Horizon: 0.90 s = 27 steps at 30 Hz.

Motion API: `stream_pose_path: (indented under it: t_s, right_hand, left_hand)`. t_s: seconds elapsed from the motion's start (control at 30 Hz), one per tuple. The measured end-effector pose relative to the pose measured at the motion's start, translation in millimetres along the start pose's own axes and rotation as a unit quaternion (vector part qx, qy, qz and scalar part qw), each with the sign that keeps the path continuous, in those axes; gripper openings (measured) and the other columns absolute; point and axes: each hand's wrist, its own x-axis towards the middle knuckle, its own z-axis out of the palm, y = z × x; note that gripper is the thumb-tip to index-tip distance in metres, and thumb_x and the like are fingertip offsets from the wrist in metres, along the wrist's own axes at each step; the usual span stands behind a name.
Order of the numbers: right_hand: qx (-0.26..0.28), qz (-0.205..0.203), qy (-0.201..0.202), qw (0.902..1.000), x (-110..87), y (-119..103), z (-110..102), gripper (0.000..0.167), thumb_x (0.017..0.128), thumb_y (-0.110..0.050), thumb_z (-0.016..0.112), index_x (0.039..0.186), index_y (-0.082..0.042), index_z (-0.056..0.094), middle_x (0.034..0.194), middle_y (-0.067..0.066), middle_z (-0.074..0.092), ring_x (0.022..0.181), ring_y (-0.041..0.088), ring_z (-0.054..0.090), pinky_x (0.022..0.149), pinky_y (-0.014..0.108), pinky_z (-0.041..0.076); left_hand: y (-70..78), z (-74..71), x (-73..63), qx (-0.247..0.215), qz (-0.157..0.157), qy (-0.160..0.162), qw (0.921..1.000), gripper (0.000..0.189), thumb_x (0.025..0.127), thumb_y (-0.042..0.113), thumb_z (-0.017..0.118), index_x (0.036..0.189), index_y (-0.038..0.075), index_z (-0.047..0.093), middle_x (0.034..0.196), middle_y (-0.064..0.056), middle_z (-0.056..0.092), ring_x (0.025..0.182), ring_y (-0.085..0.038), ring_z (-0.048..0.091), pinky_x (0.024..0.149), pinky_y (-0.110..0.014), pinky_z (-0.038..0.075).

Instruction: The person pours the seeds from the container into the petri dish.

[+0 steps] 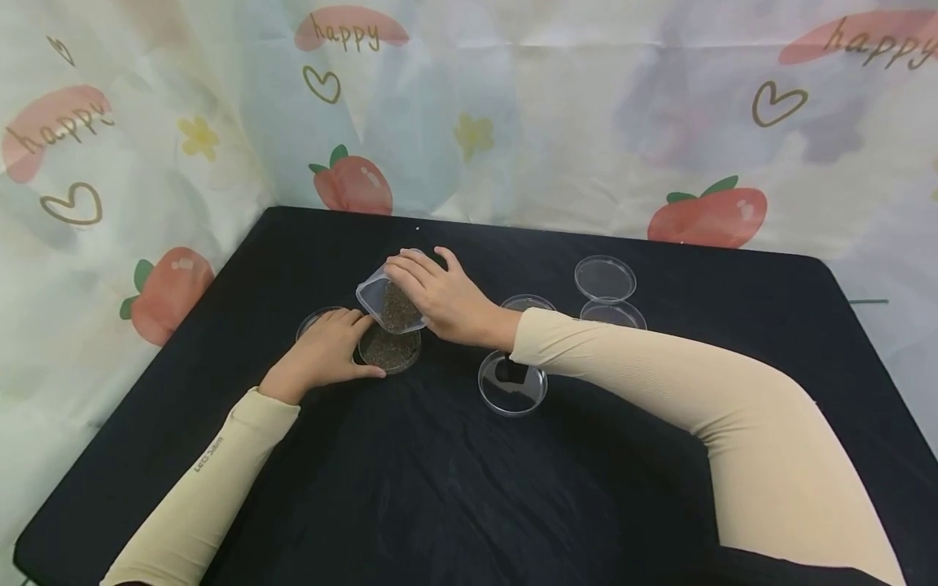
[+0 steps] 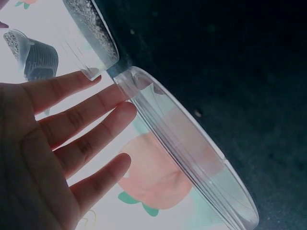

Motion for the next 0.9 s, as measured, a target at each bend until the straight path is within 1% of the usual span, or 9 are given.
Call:
stream_pose_path:
  t_s: [0.13,0.27,0.43,0.5,0.57,0.67,0.8,0.9]
  right_hand:
    - [0.014,0.016,0.007,0.9997,-1.8,4.7,-3.1,0.078,0.067,-0.005,0.078,0.136,-0.003,0.041,0.139,0.014,0.047,0.133,0.029,0.040,0.103,0.059,0.033]
    - [0.057,0.051,-0.003,0.9970,-3.9,14.0,-5.8,0.086,0.064,-0.014,0.085,0.136,-0.003,0.039,0.138,0.015,0.047,0.130,0.029,0.042,0.102,0.057,0.034]
    - [0.109,0.103,-0.032,0.9881,-3.8,30.8,-6.1,0.090,0.063,-0.021,0.086,0.137,-0.003,0.038,0.135,0.014,0.049,0.121,0.027,0.048,0.101,0.054,0.033]
    - [0.130,0.128,-0.043,0.9822,-3.0,38.6,-5.2,0.091,0.062,-0.022,0.086,0.137,-0.003,0.038,0.132,0.015,0.051,0.118,0.027,0.049,0.101,0.053,0.032]
    - [0.154,0.157,-0.055,0.9739,-2.3,46.7,-4.3,0.092,0.061,-0.022,0.087,0.137,-0.004,0.037,0.130,0.015,0.052,0.116,0.027,0.050,0.100,0.052,0.032]
    - [0.197,0.203,-0.071,0.9567,-0.8,58.6,-2.9,0.093,0.061,-0.021,0.087,0.137,-0.004,0.037,0.128,0.016,0.053,0.114,0.029,0.051,0.101,0.053,0.031]
    - [0.241,0.263,-0.101,0.9290,0.5,73.2,0.8,0.094,0.063,-0.023,0.086,0.139,-0.004,0.034,0.131,0.017,0.050,0.119,0.031,0.050,0.101,0.050,0.039]
    - [0.271,0.295,-0.117,0.9089,1.1,82.1,4.7,0.096,0.065,-0.024,0.085,0.141,-0.003,0.030,0.136,0.018,0.046,0.126,0.033,0.047,0.098,0.048,0.044]
  left_hand:
    - [-0.3,-1.0,0.4,-0.003,-0.001,-0.003,1.0000,0.090,0.073,0.065,0.066,0.138,0.007,0.045,0.130,-0.015,0.054,0.124,-0.032,0.048,0.110,-0.048,0.034]
    - [-0.6,-0.5,0.5,-0.004,-0.001,-0.004,1.0000,0.091,0.073,0.066,0.065,0.139,0.007,0.044,0.131,-0.015,0.053,0.125,-0.032,0.048,0.111,-0.048,0.033]
    - [-1.5,0.8,0.1,-0.005,0.002,-0.001,1.0000,0.092,0.072,0.066,0.066,0.138,0.007,0.045,0.131,-0.015,0.053,0.125,-0.032,0.047,0.111,-0.048,0.033]
    - [-2.0,0.7,0.0,-0.004,0.004,0.001,1.0000,0.092,0.072,0.066,0.066,0.139,0.007,0.045,0.130,-0.014,0.054,0.124,-0.031,0.047,0.111,-0.047,0.033]
    - [-2.1,0.5,0.2,-0.002,0.006,0.002,1.0000,0.092,0.072,0.066,0.066,0.139,0.007,0.045,0.129,-0.014,0.054,0.124,-0.031,0.048,0.111,-0.047,0.033]
    - [-2.2,0.4,0.7,-0.001,0.006,0.002,1.0000,0.092,0.072,0.066,0.066,0.139,0.006,0.044,0.129,-0.014,0.054,0.123,-0.031,0.048,0.110,-0.047,0.033]
    - [-2.1,0.9,0.8,0.001,0.004,-0.003,1.0000,0.092,0.072,0.067,0.065,0.139,0.006,0.044,0.130,-0.014,0.054,0.124,-0.031,0.048,0.111,-0.047,0.033]
    - [-1.8,1.2,0.5,0.001,0.003,-0.003,1.0000,0.092,0.072,0.066,0.065,0.139,0.006,0.044,0.130,-0.014,0.054,0.124,-0.031,0.048,0.111,-0.047,0.033]
